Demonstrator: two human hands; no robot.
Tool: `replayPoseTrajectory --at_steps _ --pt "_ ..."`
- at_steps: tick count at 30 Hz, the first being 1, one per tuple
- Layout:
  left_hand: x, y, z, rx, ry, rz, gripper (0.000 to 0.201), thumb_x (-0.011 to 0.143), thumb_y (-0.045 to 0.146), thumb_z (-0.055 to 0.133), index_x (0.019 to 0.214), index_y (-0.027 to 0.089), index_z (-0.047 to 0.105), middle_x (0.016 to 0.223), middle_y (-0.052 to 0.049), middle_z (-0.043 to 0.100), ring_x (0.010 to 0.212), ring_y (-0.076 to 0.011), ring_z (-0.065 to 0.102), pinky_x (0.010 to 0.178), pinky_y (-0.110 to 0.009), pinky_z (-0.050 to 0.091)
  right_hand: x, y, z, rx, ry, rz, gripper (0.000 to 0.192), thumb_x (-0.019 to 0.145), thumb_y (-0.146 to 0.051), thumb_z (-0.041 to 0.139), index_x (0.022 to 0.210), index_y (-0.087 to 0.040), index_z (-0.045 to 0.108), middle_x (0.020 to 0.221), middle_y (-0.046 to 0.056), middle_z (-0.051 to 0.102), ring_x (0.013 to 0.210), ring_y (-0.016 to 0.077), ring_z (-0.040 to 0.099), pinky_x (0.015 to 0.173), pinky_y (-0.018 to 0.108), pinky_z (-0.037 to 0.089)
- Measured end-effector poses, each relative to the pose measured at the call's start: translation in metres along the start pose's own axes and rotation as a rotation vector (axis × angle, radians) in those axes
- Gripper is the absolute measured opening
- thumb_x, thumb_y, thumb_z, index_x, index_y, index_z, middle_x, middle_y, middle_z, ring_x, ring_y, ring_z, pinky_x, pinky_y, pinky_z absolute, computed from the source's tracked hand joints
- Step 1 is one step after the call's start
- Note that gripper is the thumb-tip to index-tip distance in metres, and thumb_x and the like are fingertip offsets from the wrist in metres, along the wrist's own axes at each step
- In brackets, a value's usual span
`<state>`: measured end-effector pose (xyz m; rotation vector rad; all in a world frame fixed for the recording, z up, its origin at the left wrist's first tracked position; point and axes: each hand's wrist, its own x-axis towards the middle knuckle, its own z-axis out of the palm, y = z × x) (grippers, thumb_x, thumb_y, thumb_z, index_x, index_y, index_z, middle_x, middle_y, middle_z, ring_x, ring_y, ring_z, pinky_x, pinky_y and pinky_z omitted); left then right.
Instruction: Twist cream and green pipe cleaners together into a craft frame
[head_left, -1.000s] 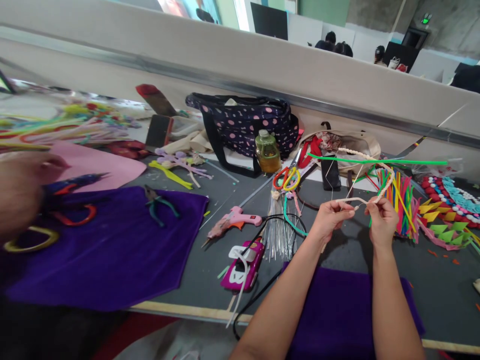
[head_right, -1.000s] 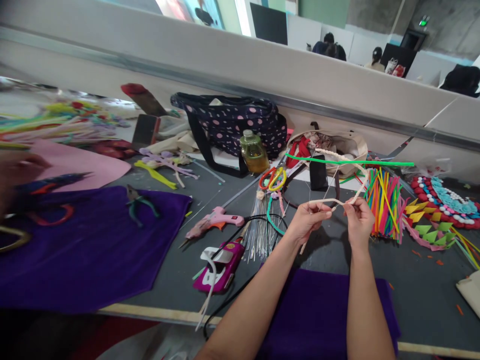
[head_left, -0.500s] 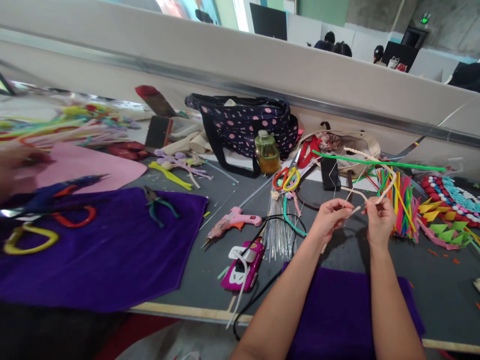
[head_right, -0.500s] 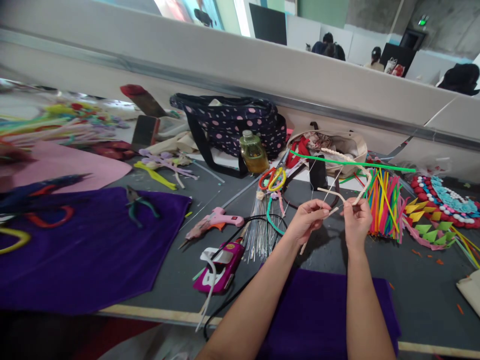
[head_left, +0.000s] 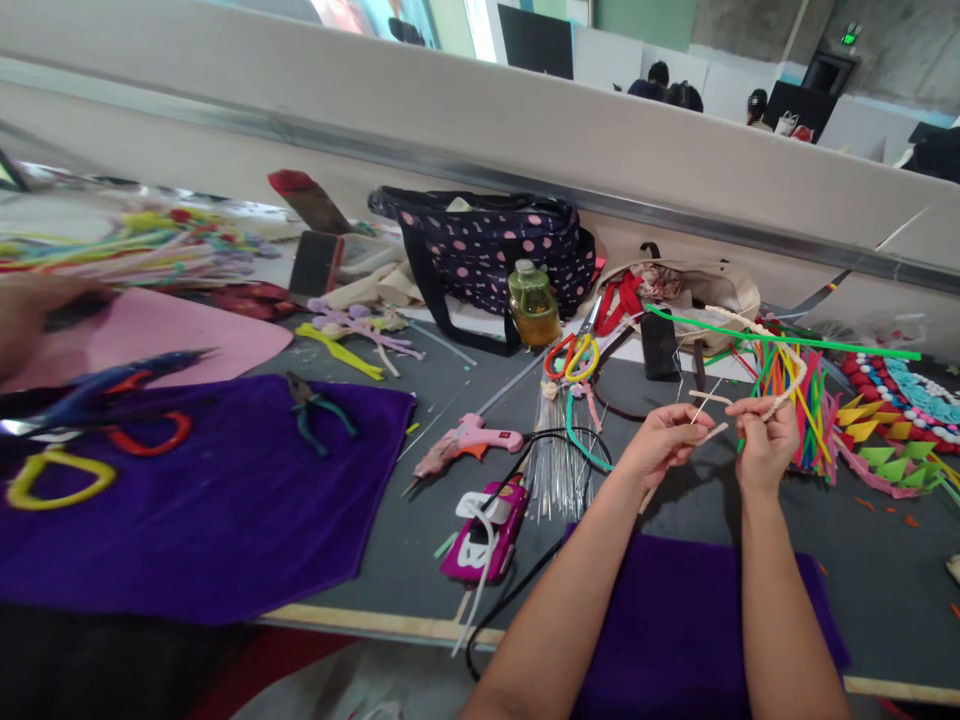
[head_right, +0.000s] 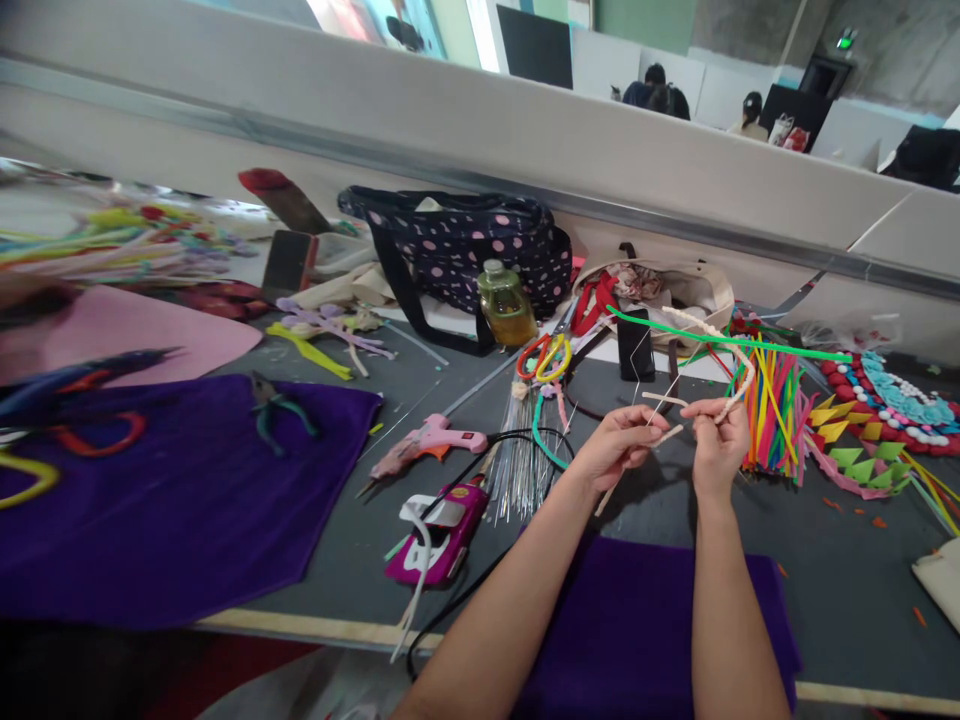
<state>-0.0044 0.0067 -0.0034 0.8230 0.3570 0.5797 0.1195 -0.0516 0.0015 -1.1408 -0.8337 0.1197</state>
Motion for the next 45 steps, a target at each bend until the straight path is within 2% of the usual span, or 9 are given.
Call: replayPoseTrajectory --at_steps 2,10,15,19,23,28,35,41,45 --pt "0.000 0.001 0.000 -0.019 0.002 -0.002 0.026 0.061 0.023 0.076 0.080 0.011 0.064 0.052 0.007 0.046 0.035 0.0006 0.030 0.036 -0.017 0.011 0.000 -0.001 -0.004 -0.054 -0.038 -0.007 0.003 0.075 -0.020 0.056 0.077 -0.019 0.054 0.069 0.000 0.065 0.050 0.0105 0.050 0.048 0.023 0.040" --pt "-0.001 0.005 -0.004 -0.055 0.012 -0.013 0.026 0.060 0.021 0.077 0.080 0.011 0.063 0.051 0.007 0.045 0.035 0.0006 0.030 0.035 -0.016 0.010 0.004 -0.005 -0.013 -0.068 -0.272 -0.084 0.015 0.079 -0.028 0.057 0.091 -0.020 0.057 0.084 0.004 0.064 0.068 0.0165 0.062 0.061 0.030 0.052" --pt "-0.001 0.008 -0.008 -0.064 0.009 -0.013 0.028 0.058 0.019 0.078 0.079 0.011 0.062 0.057 0.006 0.049 0.035 0.0019 0.030 0.035 -0.016 0.010 0.005 -0.001 -0.015 -0.098 -0.315 -0.036 0.026 0.080 -0.026 0.061 0.103 -0.022 0.052 0.086 0.003 0.066 0.079 0.0187 0.065 0.071 0.033 0.052" --pt "-0.002 0.010 -0.011 -0.063 0.013 -0.013 0.029 0.056 0.019 0.079 0.078 0.011 0.061 0.059 0.006 0.051 0.035 0.0023 0.030 0.035 -0.016 0.010 0.006 -0.001 -0.019 -0.235 -0.327 -0.063 0.023 0.080 -0.027 0.062 0.102 -0.021 0.058 0.085 0.003 0.067 0.080 0.0191 0.064 0.080 0.036 0.049" --pt "-0.001 0.010 -0.012 -0.045 0.010 -0.012 0.029 0.057 0.020 0.079 0.078 0.011 0.061 0.061 0.005 0.053 0.036 0.0019 0.033 0.035 -0.016 0.010 0.006 -0.001 -0.020 -0.289 -0.328 -0.029 0.015 0.081 -0.030 0.062 0.092 -0.021 0.063 0.081 0.003 0.069 0.078 0.0197 0.065 0.078 0.035 0.050" --pt "0.000 0.010 -0.014 -0.023 0.016 -0.009 0.030 0.056 0.021 0.080 0.078 0.011 0.061 0.059 0.006 0.053 0.035 0.0020 0.031 0.034 -0.017 0.009 0.006 0.005 -0.018 -0.222 -0.307 0.038 0.015 0.081 -0.033 0.064 0.089 -0.020 0.065 0.082 0.004 0.070 0.076 0.0204 0.068 0.071 0.034 0.053" --pt "0.001 0.010 -0.017 0.002 0.087 0.040 0.027 0.056 0.021 0.079 0.074 0.012 0.060 0.058 0.005 0.054 0.035 0.0012 0.032 0.035 -0.016 0.012 0.008 0.005 -0.017 -0.309 -0.305 0.044 0.015 0.080 -0.035 0.065 0.081 -0.020 0.066 0.076 0.003 0.069 0.072 0.0193 0.067 0.070 0.033 0.054" --pt "0.004 0.006 -0.012 0.122 0.217 0.154 0.025 0.057 0.025 0.078 0.072 0.012 0.062 0.058 0.005 0.053 0.037 0.0001 0.032 0.037 -0.017 0.016 0.010 0.006 -0.016 -0.089 -0.322 0.284 0.020 0.076 -0.038 0.070 0.085 -0.020 0.066 0.070 0.000 0.068 0.059 0.0172 0.067 0.060 0.031 0.057" --pt "0.005 0.006 -0.011 0.173 0.258 0.199 0.022 0.059 0.025 0.076 0.071 0.012 0.063 0.057 0.004 0.054 0.039 -0.0010 0.032 0.039 -0.018 0.018 0.011 0.009 -0.017 -0.011 -0.306 0.320 0.023 0.073 -0.038 0.073 0.082 -0.019 0.067 0.070 0.002 0.069 0.059 0.0181 0.068 0.061 0.033 0.058"
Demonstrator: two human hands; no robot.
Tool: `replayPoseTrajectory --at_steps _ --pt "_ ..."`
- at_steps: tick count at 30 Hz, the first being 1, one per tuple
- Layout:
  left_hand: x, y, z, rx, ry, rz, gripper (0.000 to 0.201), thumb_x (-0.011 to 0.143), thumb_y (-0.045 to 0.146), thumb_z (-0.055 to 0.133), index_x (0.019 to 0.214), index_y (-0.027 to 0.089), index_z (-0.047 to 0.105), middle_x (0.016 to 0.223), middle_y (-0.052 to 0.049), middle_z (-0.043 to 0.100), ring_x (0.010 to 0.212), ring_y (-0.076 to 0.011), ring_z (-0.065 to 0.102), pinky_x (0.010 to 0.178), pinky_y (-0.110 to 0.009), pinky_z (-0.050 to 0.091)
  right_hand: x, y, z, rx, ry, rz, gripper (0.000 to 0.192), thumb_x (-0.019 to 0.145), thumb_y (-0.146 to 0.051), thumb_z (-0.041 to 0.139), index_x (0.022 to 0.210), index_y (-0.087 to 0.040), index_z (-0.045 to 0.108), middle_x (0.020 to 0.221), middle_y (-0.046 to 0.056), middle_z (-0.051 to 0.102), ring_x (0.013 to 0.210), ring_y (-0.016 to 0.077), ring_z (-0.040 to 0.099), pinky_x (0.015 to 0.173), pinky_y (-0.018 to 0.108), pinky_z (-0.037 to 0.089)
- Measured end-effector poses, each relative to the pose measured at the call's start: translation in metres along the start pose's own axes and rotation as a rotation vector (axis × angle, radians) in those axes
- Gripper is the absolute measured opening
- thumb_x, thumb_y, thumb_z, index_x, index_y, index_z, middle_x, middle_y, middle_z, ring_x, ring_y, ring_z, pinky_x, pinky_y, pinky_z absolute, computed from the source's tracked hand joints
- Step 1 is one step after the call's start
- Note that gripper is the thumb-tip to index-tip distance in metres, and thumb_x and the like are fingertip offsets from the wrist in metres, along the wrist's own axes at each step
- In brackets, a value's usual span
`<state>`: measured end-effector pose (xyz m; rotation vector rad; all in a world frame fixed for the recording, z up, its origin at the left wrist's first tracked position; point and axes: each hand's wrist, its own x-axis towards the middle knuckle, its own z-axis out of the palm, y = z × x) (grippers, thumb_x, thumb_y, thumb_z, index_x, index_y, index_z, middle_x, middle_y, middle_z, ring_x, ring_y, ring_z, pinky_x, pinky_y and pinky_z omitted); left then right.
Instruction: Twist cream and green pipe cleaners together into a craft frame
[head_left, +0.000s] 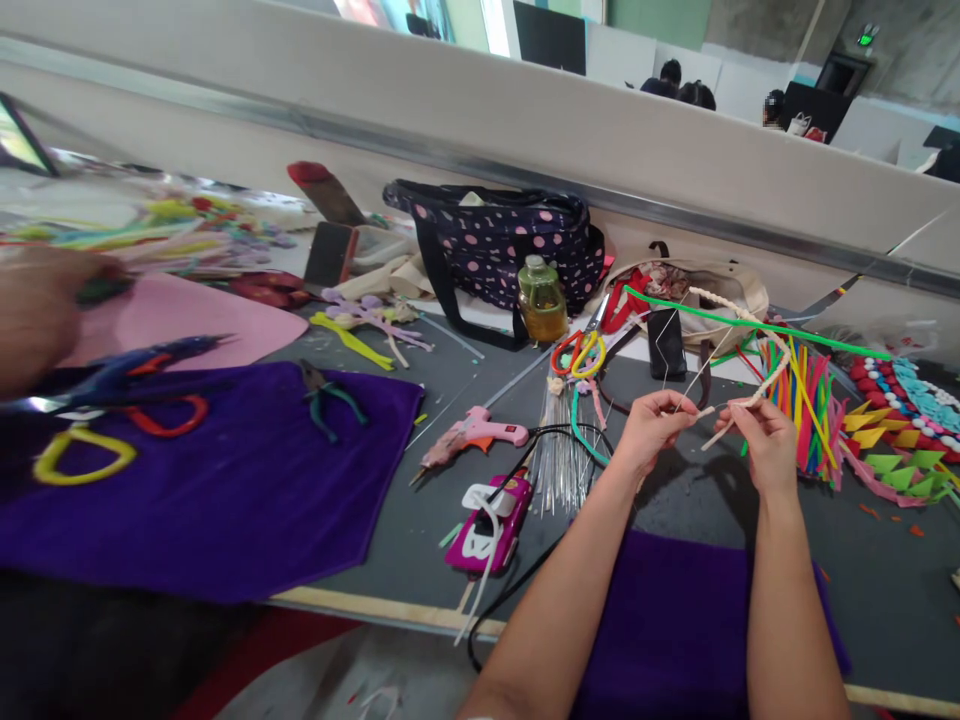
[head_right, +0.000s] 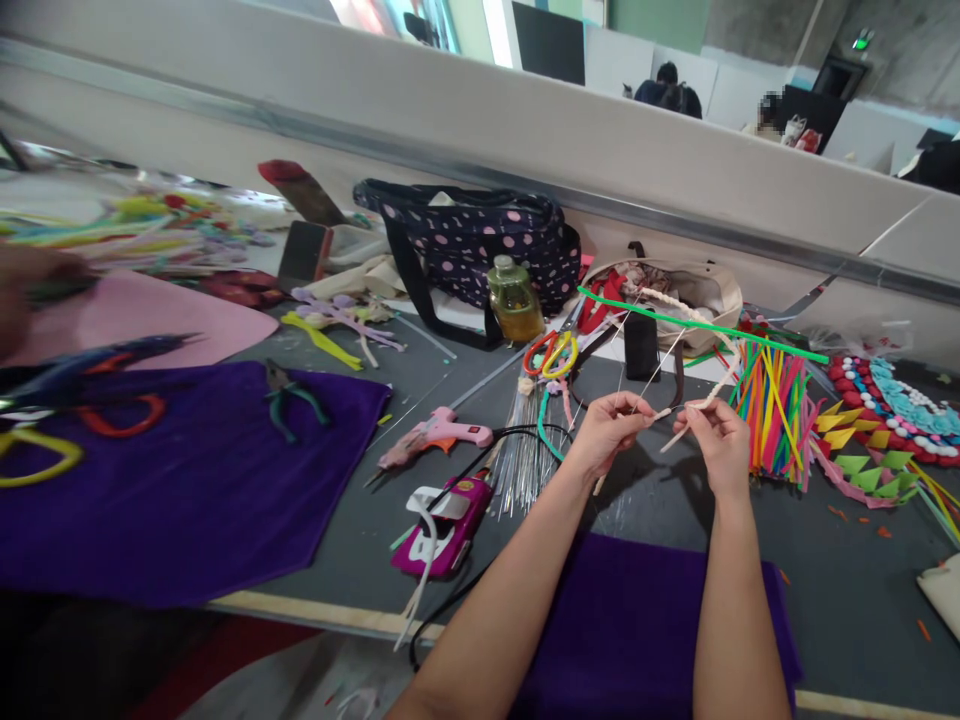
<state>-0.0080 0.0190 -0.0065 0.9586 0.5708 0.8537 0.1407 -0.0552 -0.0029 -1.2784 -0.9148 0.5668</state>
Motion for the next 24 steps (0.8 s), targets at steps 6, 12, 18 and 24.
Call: replayPoseTrajectory --at_steps 6,12,18,24 --pt "0.000 -0.001 0.000 0.144 0.001 0.124 0.016 0.064 0.025 0.071 0.072 0.012 0.068 0.064 0.000 0.061 0.045 -0.0030 0.037 0.043 -0.018 0.026 0.000 0.000 0.002 0.041 0.095 0.056 0.022 0.072 -0.037 0.075 0.075 -0.016 0.067 0.061 0.000 0.066 0.053 0.0159 0.065 0.052 0.029 0.057" --pt "-0.001 -0.002 0.003 0.119 -0.027 0.095 0.016 0.063 0.023 0.071 0.073 0.011 0.068 0.066 -0.001 0.062 0.044 -0.0028 0.038 0.043 -0.018 0.027 0.000 -0.004 0.004 0.143 0.143 0.151 0.023 0.068 -0.034 0.078 0.070 -0.015 0.066 0.057 -0.001 0.065 0.045 0.0124 0.061 0.043 0.023 0.053" --pt "0.002 -0.004 -0.001 -0.055 -0.048 -0.088 0.025 0.056 0.024 0.077 0.071 0.012 0.062 0.061 0.003 0.056 0.038 -0.0004 0.033 0.037 -0.017 0.017 -0.002 -0.013 0.000 0.181 -0.014 0.190 0.025 0.074 -0.034 0.073 0.090 -0.016 0.069 0.067 0.004 0.072 0.048 0.0143 0.065 0.035 0.019 0.047" --pt "0.003 -0.004 -0.005 -0.147 -0.114 -0.169 0.033 0.052 0.025 0.082 0.072 0.013 0.059 0.054 0.007 0.049 0.036 0.0002 0.032 0.035 -0.016 0.014 -0.006 -0.016 -0.001 0.203 -0.138 0.143 0.021 0.077 -0.031 0.069 0.094 -0.018 0.067 0.078 0.007 0.074 0.055 0.0168 0.068 0.030 0.017 0.040"
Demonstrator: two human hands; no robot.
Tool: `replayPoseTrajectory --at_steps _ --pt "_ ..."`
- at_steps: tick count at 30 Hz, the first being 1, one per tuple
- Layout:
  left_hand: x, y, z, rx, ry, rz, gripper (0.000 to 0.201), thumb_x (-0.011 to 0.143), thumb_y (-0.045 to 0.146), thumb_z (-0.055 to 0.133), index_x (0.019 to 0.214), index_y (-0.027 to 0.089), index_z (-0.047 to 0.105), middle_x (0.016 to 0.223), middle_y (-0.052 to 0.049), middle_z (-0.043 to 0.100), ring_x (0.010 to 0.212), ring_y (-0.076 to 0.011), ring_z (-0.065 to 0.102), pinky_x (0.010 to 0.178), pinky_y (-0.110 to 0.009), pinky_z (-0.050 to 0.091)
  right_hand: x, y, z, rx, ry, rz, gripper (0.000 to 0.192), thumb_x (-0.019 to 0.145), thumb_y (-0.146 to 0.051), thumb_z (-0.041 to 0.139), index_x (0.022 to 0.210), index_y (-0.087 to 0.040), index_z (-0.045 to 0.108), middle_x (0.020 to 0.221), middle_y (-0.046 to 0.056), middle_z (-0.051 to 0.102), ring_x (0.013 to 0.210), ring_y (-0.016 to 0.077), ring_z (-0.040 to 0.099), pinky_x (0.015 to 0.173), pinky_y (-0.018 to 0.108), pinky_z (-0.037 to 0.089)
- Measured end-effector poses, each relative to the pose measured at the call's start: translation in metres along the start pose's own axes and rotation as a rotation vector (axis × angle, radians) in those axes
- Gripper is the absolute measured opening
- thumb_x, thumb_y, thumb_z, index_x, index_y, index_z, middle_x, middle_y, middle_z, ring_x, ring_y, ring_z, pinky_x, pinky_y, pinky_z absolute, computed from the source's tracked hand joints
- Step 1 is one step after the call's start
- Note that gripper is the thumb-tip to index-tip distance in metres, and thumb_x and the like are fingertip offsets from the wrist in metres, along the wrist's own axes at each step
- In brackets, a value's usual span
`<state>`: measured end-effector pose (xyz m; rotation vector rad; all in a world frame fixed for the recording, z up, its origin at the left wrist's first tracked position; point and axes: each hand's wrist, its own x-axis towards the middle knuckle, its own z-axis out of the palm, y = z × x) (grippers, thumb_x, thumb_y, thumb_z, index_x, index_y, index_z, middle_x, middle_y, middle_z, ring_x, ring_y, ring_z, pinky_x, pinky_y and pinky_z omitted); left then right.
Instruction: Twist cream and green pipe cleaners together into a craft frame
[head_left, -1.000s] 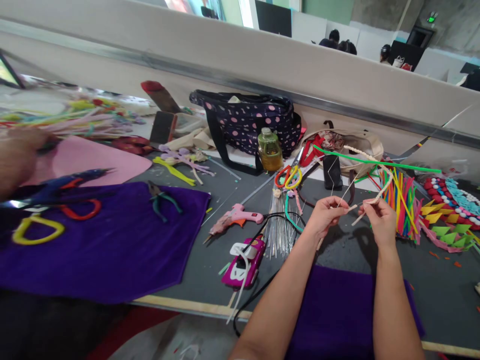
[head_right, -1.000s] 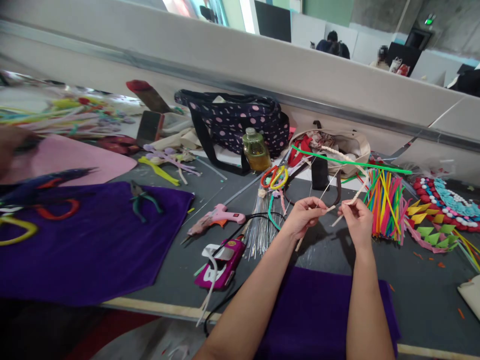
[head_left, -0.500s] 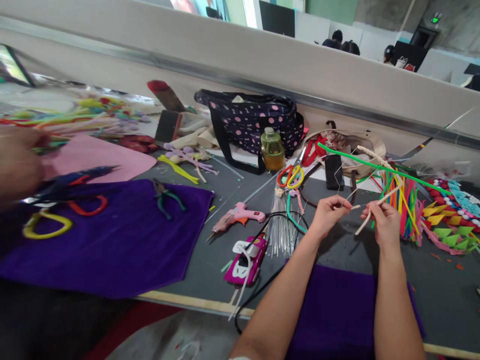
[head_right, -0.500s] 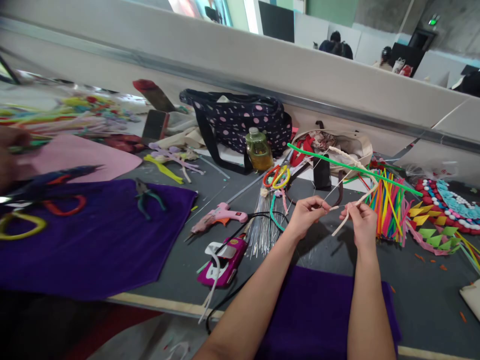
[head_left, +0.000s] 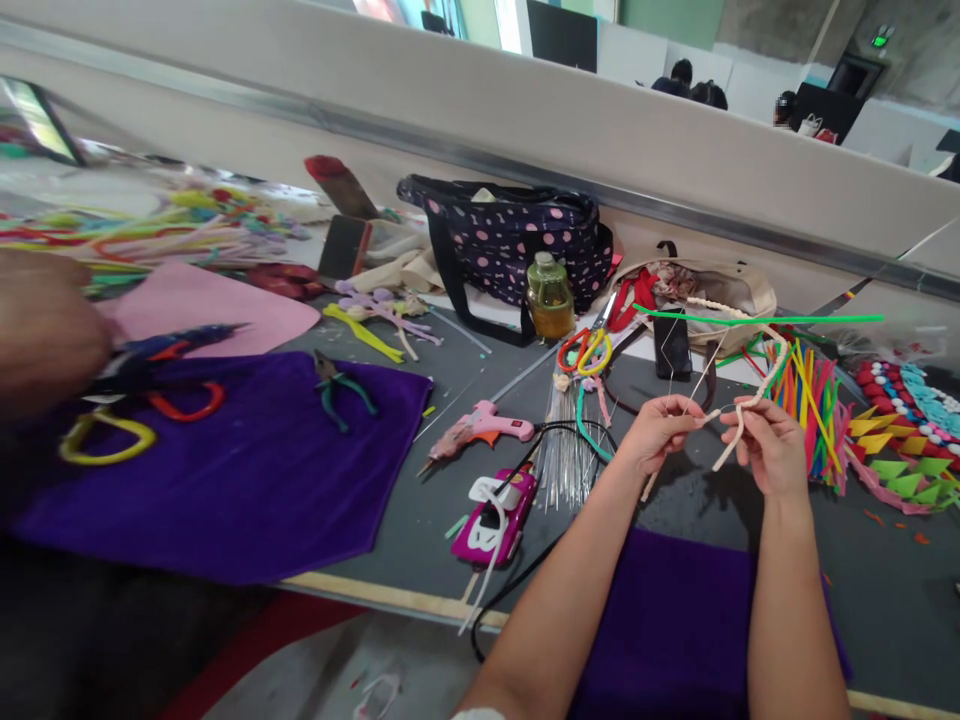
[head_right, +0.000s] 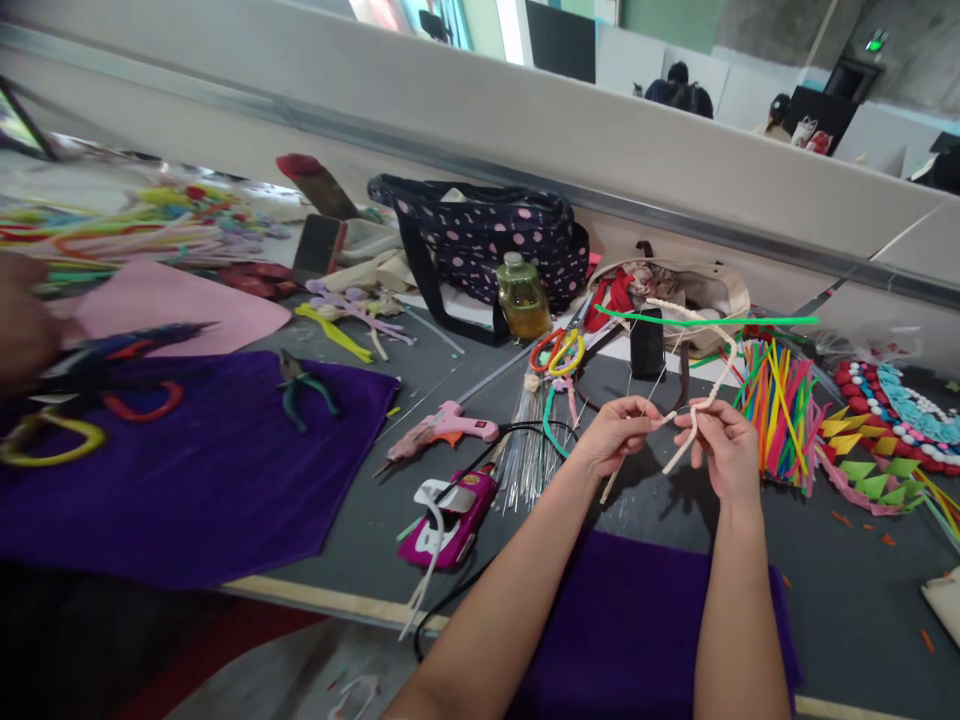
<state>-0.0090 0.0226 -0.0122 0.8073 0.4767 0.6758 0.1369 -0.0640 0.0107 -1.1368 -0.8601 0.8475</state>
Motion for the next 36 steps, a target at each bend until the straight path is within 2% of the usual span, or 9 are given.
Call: replayPoseTrajectory --at_steps 5,13,19,24,30,36 --pt "-0.0006 -0.0010 0.0003 -0.037 -0.072 -0.048 0.032 0.054 0.024 0.082 0.072 0.012 0.058 0.053 0.007 0.048 0.035 0.0009 0.032 0.036 -0.016 0.011 -0.0020 -0.0008 0.0024 0.020 -0.013 -0.029 0.016 0.078 -0.030 0.070 0.089 -0.019 0.066 0.078 0.006 0.075 0.044 0.0124 0.063 0.026 0.015 0.029" --pt "-0.0008 -0.0027 0.0010 -0.084 -0.106 -0.068 0.029 0.054 0.021 0.081 0.071 0.012 0.059 0.052 0.007 0.048 0.036 0.0010 0.031 0.037 -0.016 0.011 -0.0046 -0.0009 0.0042 -0.009 -0.008 -0.090 0.016 0.077 -0.031 0.070 0.087 -0.020 0.065 0.078 0.006 0.075 0.041 0.0118 0.060 0.028 0.016 0.027" --pt "-0.0017 -0.0024 0.0021 -0.084 -0.103 -0.076 0.030 0.053 0.021 0.081 0.071 0.012 0.059 0.051 0.007 0.049 0.035 0.0011 0.031 0.037 -0.016 0.011 -0.0043 0.0000 0.0036 -0.029 -0.019 -0.115 0.018 0.074 -0.032 0.070 0.088 -0.021 0.064 0.077 0.005 0.075 0.040 0.0115 0.058 0.029 0.017 0.019" --pt "-0.0021 -0.0023 0.0025 -0.083 -0.117 -0.067 0.030 0.053 0.021 0.081 0.072 0.012 0.059 0.053 0.006 0.051 0.035 0.0013 0.031 0.036 -0.016 0.010 -0.0033 0.0019 0.0040 -0.021 0.000 -0.109 0.017 0.073 -0.030 0.072 0.086 -0.022 0.064 0.073 0.003 0.073 0.039 0.0099 0.053 0.028 0.017 0.025" --pt "-0.0008 -0.0042 0.0019 -0.075 -0.122 -0.062 0.030 0.053 0.022 0.081 0.072 0.011 0.060 0.052 0.005 0.052 0.034 0.0010 0.031 0.036 -0.016 0.009 0.0003 0.0052 0.0016 0.002 0.001 -0.187 0.010 0.073 -0.023 0.073 0.080 -0.022 0.066 0.072 -0.001 0.065 0.044 0.0060 0.048 0.033 0.017 0.031" --pt "-0.0019 -0.0036 0.0054 -0.013 -0.049 0.026 0.027 0.055 0.022 0.080 0.071 0.011 0.062 0.058 0.003 0.057 0.035 0.0005 0.034 0.035 -0.016 0.013 0.0038 0.0050 0.0011 0.017 -0.001 -0.248 0.013 0.069 -0.022 0.076 0.073 -0.021 0.064 0.075 -0.001 0.059 0.054 0.0077 0.049 0.039 0.017 0.036"
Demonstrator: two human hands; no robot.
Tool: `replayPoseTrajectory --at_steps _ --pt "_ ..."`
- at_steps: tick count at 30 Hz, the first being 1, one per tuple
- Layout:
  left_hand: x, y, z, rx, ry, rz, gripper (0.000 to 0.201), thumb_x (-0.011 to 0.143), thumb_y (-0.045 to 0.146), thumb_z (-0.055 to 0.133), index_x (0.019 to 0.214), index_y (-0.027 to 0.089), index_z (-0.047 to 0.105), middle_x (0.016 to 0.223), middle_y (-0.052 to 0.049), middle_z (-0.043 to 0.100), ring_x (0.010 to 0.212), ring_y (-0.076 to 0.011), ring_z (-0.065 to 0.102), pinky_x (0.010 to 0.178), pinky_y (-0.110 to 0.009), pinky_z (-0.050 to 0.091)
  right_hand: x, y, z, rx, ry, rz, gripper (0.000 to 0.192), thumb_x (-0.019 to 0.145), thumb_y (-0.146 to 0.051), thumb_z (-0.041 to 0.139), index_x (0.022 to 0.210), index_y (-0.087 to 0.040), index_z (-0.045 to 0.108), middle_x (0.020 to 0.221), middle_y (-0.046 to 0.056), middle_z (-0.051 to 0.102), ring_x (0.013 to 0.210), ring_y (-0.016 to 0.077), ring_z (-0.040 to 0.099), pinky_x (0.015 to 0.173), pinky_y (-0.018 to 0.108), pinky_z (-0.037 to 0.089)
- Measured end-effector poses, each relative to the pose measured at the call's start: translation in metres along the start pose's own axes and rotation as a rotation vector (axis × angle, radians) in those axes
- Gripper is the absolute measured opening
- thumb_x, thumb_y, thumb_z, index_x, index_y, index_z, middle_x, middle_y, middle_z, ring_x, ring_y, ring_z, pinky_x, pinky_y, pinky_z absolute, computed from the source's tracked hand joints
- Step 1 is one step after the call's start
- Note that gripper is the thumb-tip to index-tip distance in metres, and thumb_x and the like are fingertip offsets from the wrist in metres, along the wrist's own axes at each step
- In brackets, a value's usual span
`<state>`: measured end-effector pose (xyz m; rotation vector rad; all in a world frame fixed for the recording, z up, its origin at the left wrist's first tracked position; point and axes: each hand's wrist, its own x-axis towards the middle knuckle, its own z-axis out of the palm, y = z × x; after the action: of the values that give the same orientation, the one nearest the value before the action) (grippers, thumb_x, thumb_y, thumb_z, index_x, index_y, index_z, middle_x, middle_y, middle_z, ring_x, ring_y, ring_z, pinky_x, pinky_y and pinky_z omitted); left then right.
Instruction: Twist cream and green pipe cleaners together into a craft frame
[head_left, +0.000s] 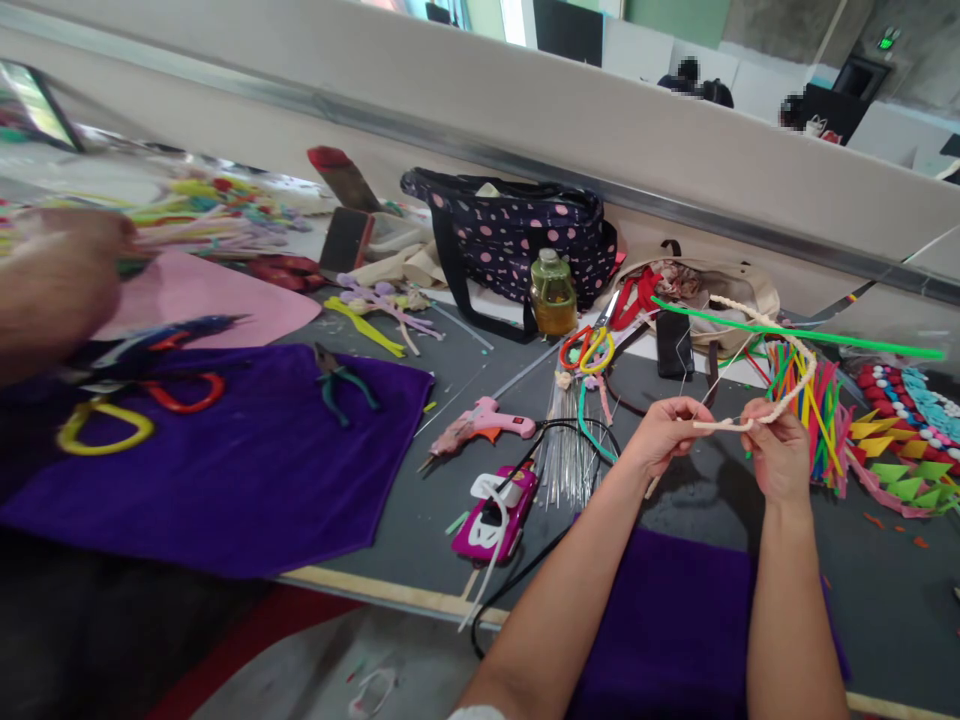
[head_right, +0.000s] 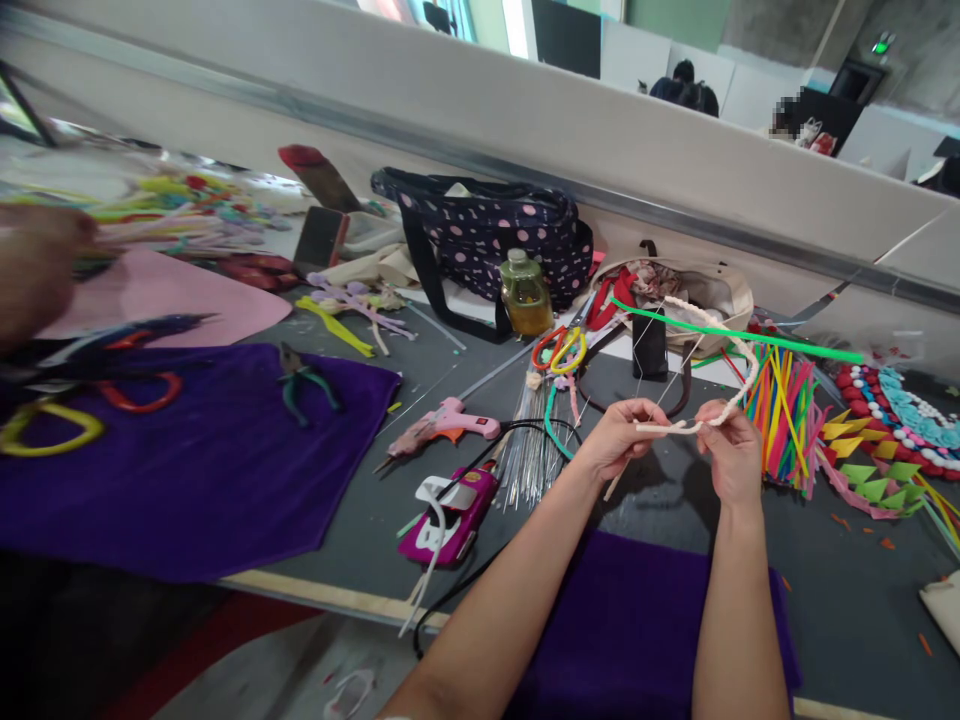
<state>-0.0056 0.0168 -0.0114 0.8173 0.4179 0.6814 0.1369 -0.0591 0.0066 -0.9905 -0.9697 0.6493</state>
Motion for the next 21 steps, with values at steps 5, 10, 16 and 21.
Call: replayPoseTrajectory --at_steps 5,10,16,21 --pt "-0.001 0.000 0.006 0.021 0.026 0.041 0.025 0.056 0.022 0.078 0.071 0.011 0.061 0.067 0.001 0.061 0.036 0.0011 0.035 0.035 -0.016 0.015 0.001 -0.001 0.007 -0.028 0.128 -0.032 0.017 0.068 -0.026 0.076 0.072 -0.020 0.061 0.076 0.000 0.059 0.055 0.0088 0.051 0.039 0.019 0.039" --pt "-0.002 0.001 0.008 -0.023 0.026 0.093 0.024 0.060 0.024 0.076 0.074 0.011 0.061 0.066 0.003 0.058 0.035 0.0008 0.036 0.034 -0.016 0.018 0.002 -0.001 0.011 -0.019 0.175 -0.027 0.017 0.068 -0.024 0.077 0.071 -0.019 0.061 0.078 0.000 0.060 0.060 0.0101 0.055 0.041 0.019 0.043" --pt "-0.003 0.002 0.006 -0.070 0.005 0.105 0.026 0.063 0.027 0.075 0.078 0.012 0.060 0.050 0.008 0.045 0.035 -0.0008 0.034 0.035 -0.015 0.017 0.002 0.003 0.010 -0.032 0.180 -0.011 0.018 0.068 -0.025 0.076 0.072 -0.019 0.059 0.077 -0.001 0.059 0.061 0.0112 0.057 0.043 0.021 0.047" --pt "-0.002 0.002 0.006 -0.083 0.015 0.102 0.026 0.063 0.026 0.075 0.078 0.012 0.060 0.048 0.009 0.043 0.035 -0.0007 0.032 0.035 -0.015 0.017 0.002 0.007 0.011 -0.059 0.217 -0.035 0.017 0.068 -0.022 0.074 0.069 -0.018 0.058 0.077 -0.001 0.060 0.058 0.0109 0.057 0.042 0.021 0.046"
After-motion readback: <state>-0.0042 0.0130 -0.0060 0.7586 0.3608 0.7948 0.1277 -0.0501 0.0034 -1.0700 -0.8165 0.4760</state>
